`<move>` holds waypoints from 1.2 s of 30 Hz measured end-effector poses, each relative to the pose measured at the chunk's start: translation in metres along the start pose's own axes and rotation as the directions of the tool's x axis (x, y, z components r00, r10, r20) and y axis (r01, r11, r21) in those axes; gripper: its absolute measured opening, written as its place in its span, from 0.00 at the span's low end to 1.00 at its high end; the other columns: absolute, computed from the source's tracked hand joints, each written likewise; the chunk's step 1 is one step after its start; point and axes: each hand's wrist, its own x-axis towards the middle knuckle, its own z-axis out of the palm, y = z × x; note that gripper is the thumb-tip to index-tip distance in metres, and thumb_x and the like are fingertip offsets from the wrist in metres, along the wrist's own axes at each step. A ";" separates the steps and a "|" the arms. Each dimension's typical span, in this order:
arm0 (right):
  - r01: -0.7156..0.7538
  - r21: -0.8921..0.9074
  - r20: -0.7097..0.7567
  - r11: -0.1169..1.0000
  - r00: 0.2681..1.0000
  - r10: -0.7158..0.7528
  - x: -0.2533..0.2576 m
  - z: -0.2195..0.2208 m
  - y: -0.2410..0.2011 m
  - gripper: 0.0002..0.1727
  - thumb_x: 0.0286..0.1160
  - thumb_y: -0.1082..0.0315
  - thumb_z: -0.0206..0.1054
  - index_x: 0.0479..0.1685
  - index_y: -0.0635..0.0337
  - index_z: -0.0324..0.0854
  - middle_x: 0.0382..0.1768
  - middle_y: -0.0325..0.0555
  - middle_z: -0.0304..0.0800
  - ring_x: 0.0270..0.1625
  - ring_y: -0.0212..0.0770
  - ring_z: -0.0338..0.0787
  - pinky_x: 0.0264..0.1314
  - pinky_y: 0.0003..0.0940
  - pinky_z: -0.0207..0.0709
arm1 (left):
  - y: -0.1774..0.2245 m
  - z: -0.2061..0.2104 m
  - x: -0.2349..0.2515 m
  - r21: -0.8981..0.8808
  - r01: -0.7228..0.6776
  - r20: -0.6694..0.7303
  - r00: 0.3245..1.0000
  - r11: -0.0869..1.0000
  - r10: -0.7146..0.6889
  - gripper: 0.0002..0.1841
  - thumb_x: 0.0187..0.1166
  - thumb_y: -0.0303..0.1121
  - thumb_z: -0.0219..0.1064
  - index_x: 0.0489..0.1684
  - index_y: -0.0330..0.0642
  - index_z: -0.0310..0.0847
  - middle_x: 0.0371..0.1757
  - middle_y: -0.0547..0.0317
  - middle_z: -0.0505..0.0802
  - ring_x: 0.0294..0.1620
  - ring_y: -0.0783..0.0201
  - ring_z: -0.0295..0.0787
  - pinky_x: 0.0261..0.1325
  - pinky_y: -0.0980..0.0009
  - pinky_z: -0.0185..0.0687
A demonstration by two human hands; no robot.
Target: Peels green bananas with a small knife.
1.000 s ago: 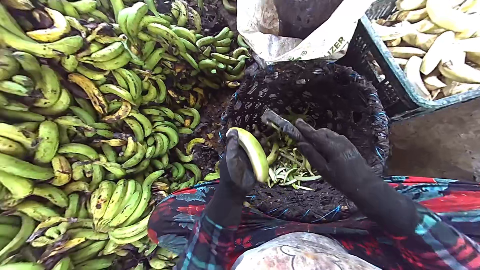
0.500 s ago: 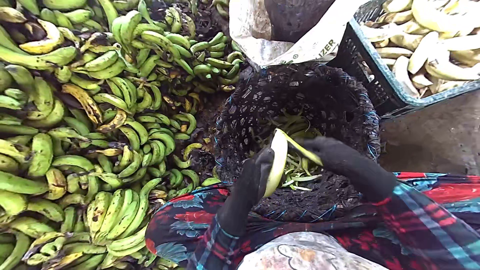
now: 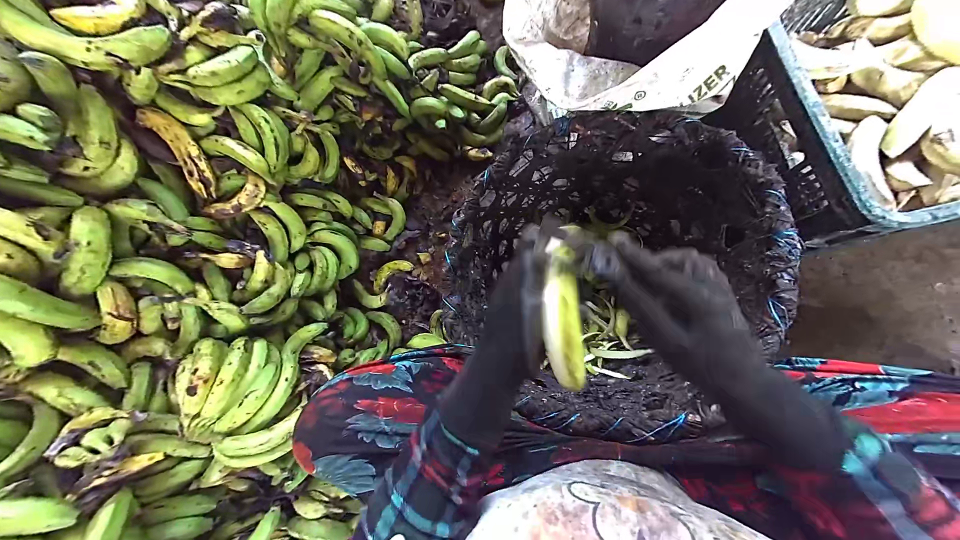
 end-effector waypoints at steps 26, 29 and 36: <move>0.139 0.228 0.095 0.964 0.982 -0.164 -0.036 -0.027 0.014 0.21 0.83 0.53 0.64 0.74 0.30 0.84 0.62 0.35 0.90 0.70 0.38 0.82 0.79 0.53 0.66 | 0.013 -0.031 -0.002 -0.476 0.058 -0.101 0.988 0.877 -0.120 0.25 0.93 0.51 0.35 0.47 0.51 0.79 0.29 0.62 0.87 0.22 0.71 0.85 0.23 0.77 0.83; 0.170 0.155 -0.013 0.973 0.985 -0.170 -0.030 -0.012 -0.003 0.19 0.81 0.51 0.66 0.69 0.27 0.88 0.53 0.39 0.92 0.61 0.43 0.85 0.69 0.59 0.69 | -0.008 -0.010 0.000 -0.169 -0.102 -0.174 0.982 0.980 0.073 0.20 0.93 0.45 0.39 0.55 0.48 0.77 0.32 0.63 0.88 0.25 0.72 0.85 0.28 0.76 0.84; -0.387 0.025 0.377 0.922 0.858 0.350 -0.003 -0.032 0.026 0.23 0.86 0.42 0.60 0.72 0.36 0.86 0.52 0.50 0.94 0.55 0.54 0.91 0.59 0.67 0.79 | -0.032 -0.001 -0.014 0.207 -0.286 -0.128 0.940 0.936 0.315 0.25 0.90 0.47 0.42 0.63 0.37 0.78 0.39 0.62 0.90 0.34 0.72 0.88 0.37 0.74 0.88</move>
